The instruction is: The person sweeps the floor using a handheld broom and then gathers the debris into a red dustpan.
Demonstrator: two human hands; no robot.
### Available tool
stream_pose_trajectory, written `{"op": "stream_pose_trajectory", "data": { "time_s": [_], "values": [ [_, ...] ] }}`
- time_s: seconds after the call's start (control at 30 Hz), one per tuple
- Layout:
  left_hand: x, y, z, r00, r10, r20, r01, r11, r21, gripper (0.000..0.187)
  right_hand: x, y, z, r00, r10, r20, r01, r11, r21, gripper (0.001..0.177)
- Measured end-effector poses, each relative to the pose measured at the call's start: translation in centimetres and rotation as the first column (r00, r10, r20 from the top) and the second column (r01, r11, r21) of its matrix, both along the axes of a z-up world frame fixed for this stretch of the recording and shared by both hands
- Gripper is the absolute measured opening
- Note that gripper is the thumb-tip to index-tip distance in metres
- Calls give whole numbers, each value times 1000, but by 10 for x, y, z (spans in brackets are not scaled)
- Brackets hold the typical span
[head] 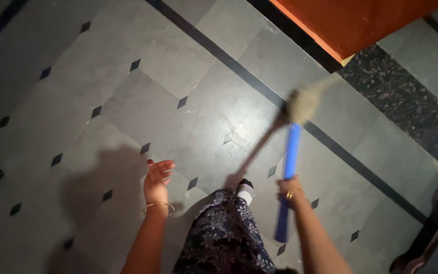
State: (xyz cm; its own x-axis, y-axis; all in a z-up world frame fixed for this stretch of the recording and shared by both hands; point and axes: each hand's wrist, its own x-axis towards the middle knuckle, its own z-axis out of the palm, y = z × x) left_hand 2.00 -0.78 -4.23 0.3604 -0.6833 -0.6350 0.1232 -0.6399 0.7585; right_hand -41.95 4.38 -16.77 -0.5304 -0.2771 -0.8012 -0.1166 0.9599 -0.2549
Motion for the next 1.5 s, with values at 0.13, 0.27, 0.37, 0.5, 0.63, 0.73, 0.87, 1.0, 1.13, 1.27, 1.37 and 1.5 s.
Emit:
{"op": "stream_pose_trajectory", "data": {
  "time_s": [0.13,0.27,0.37,0.5,0.63,0.73,0.87,1.0,1.13,1.27,1.37,1.5],
  "values": [
    [-2,-22,3,996,87,-25,-87,996,-16,71,115,-80,9,821,551,-153,-565,822,-73,65],
    [-3,-46,14,992,117,34,-116,992,-47,73,212,-167,41,863,494,104,-492,869,-43,65],
    [13,-54,20,986,120,113,-115,992,-54,75,259,-238,55,787,587,192,-589,806,-49,59],
    [32,-57,26,982,117,151,-117,993,-9,79,255,-285,65,701,632,331,-563,775,-287,39],
    [32,-52,24,980,151,127,-148,988,-30,77,191,-239,76,752,594,286,-502,797,-335,36],
    [26,-47,20,986,140,94,-137,990,-37,78,124,-151,94,852,502,148,-450,848,-282,38],
    [13,-37,30,992,108,61,-102,990,-94,78,24,-19,114,981,193,38,-187,976,-110,40],
    [13,-25,50,996,51,75,-47,997,-57,81,-75,104,130,962,228,-151,-208,968,138,39],
    [21,-4,60,997,25,75,-21,998,-51,83,-95,197,127,912,313,-266,-255,939,232,59],
    [24,23,67,997,43,64,-41,998,-44,83,0,244,88,545,702,-458,-677,691,254,81],
    [32,40,67,997,57,58,-54,997,-50,83,94,218,68,672,740,-14,-718,657,228,79],
    [53,64,55,988,131,79,-125,989,-73,83,244,143,83,863,462,204,-484,871,77,50]
  ]
}}
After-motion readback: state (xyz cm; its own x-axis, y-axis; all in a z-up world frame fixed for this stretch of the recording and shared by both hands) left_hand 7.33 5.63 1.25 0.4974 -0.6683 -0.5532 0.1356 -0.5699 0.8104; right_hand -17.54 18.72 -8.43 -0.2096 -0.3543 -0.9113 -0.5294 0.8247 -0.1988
